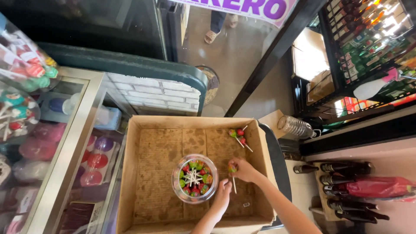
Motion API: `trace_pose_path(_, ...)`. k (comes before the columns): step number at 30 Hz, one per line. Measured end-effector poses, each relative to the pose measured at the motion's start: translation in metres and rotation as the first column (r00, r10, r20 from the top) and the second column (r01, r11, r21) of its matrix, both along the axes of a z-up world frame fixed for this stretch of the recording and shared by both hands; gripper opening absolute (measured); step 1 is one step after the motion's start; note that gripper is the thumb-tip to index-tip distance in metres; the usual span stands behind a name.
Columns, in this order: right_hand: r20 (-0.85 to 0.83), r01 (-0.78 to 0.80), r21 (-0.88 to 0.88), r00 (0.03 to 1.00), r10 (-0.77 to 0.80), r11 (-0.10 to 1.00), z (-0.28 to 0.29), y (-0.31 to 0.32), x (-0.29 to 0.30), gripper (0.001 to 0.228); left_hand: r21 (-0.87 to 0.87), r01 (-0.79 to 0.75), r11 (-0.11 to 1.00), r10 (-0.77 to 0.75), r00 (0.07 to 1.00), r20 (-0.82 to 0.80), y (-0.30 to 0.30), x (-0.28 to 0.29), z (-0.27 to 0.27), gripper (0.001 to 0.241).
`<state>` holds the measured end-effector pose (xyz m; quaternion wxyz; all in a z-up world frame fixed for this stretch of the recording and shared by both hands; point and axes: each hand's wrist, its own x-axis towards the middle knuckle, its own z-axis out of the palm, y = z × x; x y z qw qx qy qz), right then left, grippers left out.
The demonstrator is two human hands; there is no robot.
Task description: The recorder is organizing individual lollipops from a large cardboard box into a smaller clear plastic container in a grocery store setting.
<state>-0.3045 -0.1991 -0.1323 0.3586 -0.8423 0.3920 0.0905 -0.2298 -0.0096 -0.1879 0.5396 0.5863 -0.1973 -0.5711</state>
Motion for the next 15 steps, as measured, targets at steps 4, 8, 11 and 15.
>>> trace_pose_path(4, 0.132, -0.080, 0.272, 0.990, 0.045, 0.959, 0.134, 0.039, 0.011, 0.051, 0.078, -0.016, 0.997, 0.040, 0.948, -0.315, -0.008, 0.010, 0.061, 0.046)
trace_pose_path(8, 0.246, -0.207, 0.310, 0.960, 0.132, 0.928, 0.184, 0.042, 0.014, 0.060, 0.088, -0.103, 0.991, 0.133, 0.871, -0.473, -0.013, 0.003, 0.093, 0.045)
trace_pose_path(11, 0.304, -0.071, 0.455, 0.949, -0.080, 0.888, 0.168, 0.007, 0.012, 0.046, 0.071, -0.166, 0.984, 0.179, 0.845, -0.503, -0.008, 0.017, 0.142, 0.043)
trace_pose_path(15, 0.465, 0.062, 0.482, 0.827, -0.315, 0.874, 0.039, -0.064, 0.009, 0.039, 0.003, -0.215, 0.977, 0.190, 0.859, -0.476, 0.010, 0.051, 0.214, 0.040)
